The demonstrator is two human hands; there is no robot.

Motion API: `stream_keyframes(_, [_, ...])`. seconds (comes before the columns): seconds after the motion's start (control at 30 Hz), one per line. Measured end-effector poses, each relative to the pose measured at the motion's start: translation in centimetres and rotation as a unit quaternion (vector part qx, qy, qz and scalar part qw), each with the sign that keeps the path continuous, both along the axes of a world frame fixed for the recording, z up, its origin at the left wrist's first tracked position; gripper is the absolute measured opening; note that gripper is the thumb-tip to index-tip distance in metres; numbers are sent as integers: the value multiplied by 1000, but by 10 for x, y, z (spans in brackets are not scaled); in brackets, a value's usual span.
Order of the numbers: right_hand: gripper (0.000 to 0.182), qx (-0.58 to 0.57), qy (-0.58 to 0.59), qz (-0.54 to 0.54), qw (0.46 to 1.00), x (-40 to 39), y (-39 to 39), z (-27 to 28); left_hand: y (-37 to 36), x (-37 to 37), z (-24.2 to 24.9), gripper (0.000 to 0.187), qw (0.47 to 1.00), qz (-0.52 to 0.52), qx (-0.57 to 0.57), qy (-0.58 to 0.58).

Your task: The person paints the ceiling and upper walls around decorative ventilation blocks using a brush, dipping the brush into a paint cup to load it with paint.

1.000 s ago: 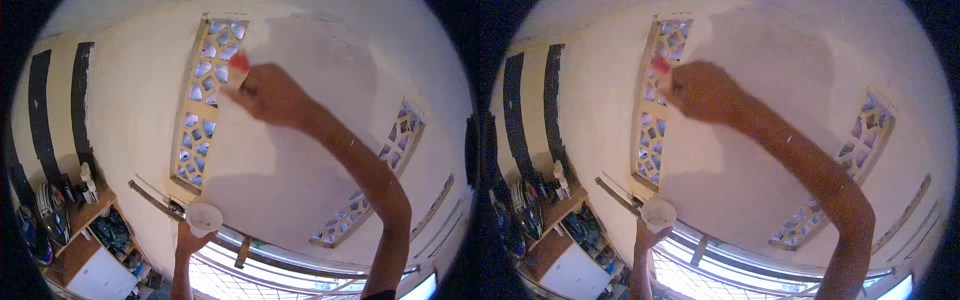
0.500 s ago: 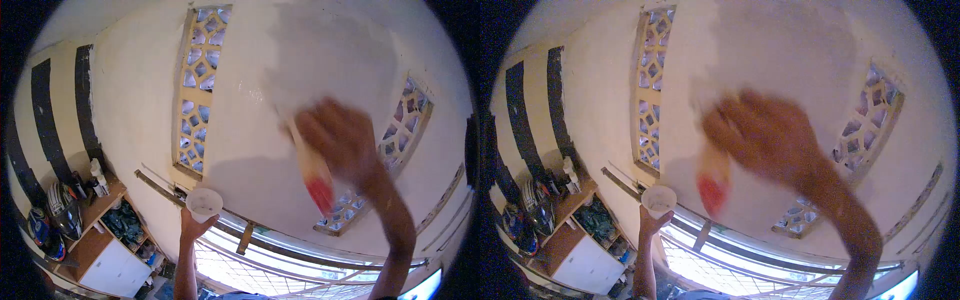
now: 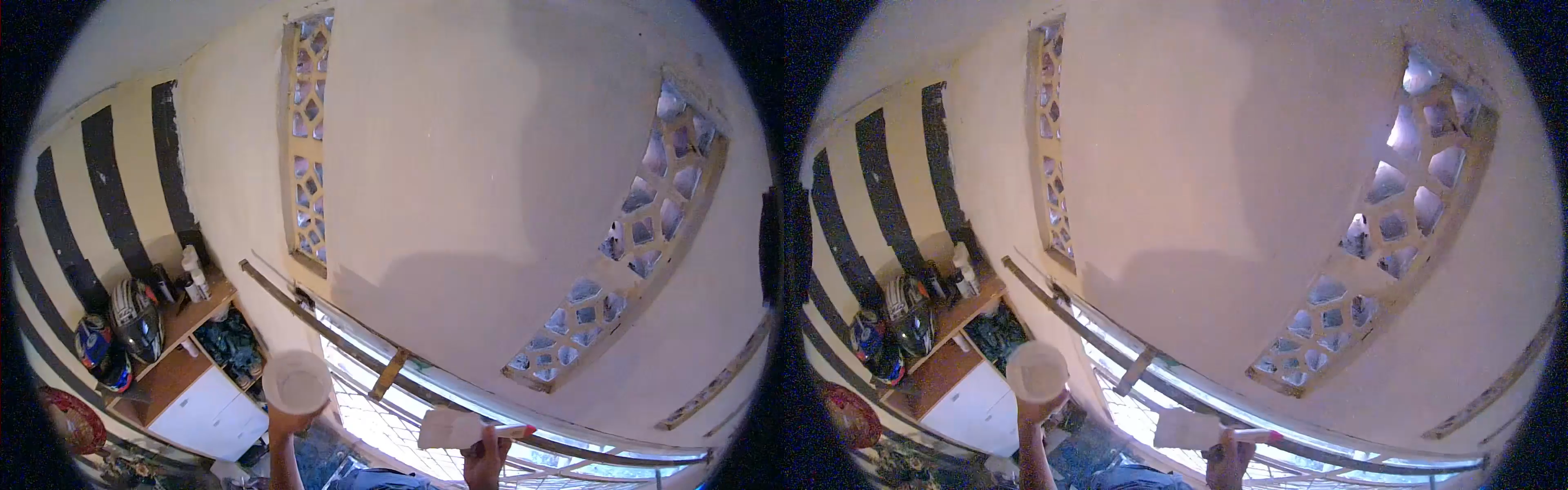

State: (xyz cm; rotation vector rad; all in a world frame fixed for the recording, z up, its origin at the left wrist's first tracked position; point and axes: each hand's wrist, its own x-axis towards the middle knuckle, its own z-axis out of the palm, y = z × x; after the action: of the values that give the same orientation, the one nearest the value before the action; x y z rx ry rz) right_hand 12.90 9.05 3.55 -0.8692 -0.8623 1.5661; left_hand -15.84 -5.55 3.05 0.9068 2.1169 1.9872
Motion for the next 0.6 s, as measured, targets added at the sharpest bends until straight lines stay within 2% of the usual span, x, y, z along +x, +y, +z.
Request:
stream_keyframes(0.07, [13, 0, 55, 83, 995, -1, -1, -2, -10, 37, 21, 65, 994, -71, 76, -17])
stream_keyframes(0.1, [13, -5, 53, 100, 994, 1, 5, -9, -12, 46, 13, 65, 996, -54, 73, -19])
stream_keyframes(0.13, [11, -13, 55, 116, 992, -1, 13, -15, -13, 54, 9, 64, 991, -82, 0, 105])
stream_keyframes(0.2, [12, -27, 51, 160, 986, -4, 16, -8, -9, 85, 10, 59, 995, -90, 37, 32])
stream_keyframes(0.27, [15, 49, -43, 87, 994, -8, 8, 19, -6, 111, -16, 64, 995, -73, -55, 36])
stream_keyframes(0.3, [19, 61, -40, 108, 991, -9, 10, 21, -3, 124, -14, 66, 992, -68, -102, 40])
stream_keyframes(0.33, [19, 61, -44, 122, 990, -7, 12, 14, 0, 130, -6, 64, 989, -121, -86, -4])
stream_keyframes(0.4, [19, 102, -18, 172, 980, -6, 19, -12, 14, 146, -45, 67, 986, -106, -126, 24])
stream_keyframes(0.43, [19, 75, -37, 169, 982, -10, 17, -12, 19, 153, -50, 70, 979, -100, -168, 56])
stream_keyframes(0.47, [19, 95, -49, 200, 974, -7, 14, -8, 19, 157, -54, 70, 980, -93, -168, 49])
stream_keyframes(0.5, [14, 44, -9, 222, 974, -6, 5, 11, 19, 158, -43, 72, 982, -118, -145, 32])
stream_keyframes(0.53, [16, -8, 29, 241, 970, -3, -2, 23, 19, 159, -44, 73, 979, -127, -144, 64])
stream_keyframes(0.6, [18, 4, -3, 255, 967, 5, -1, 14, 21, 160, -39, 75, 972, -143, -140, 127])
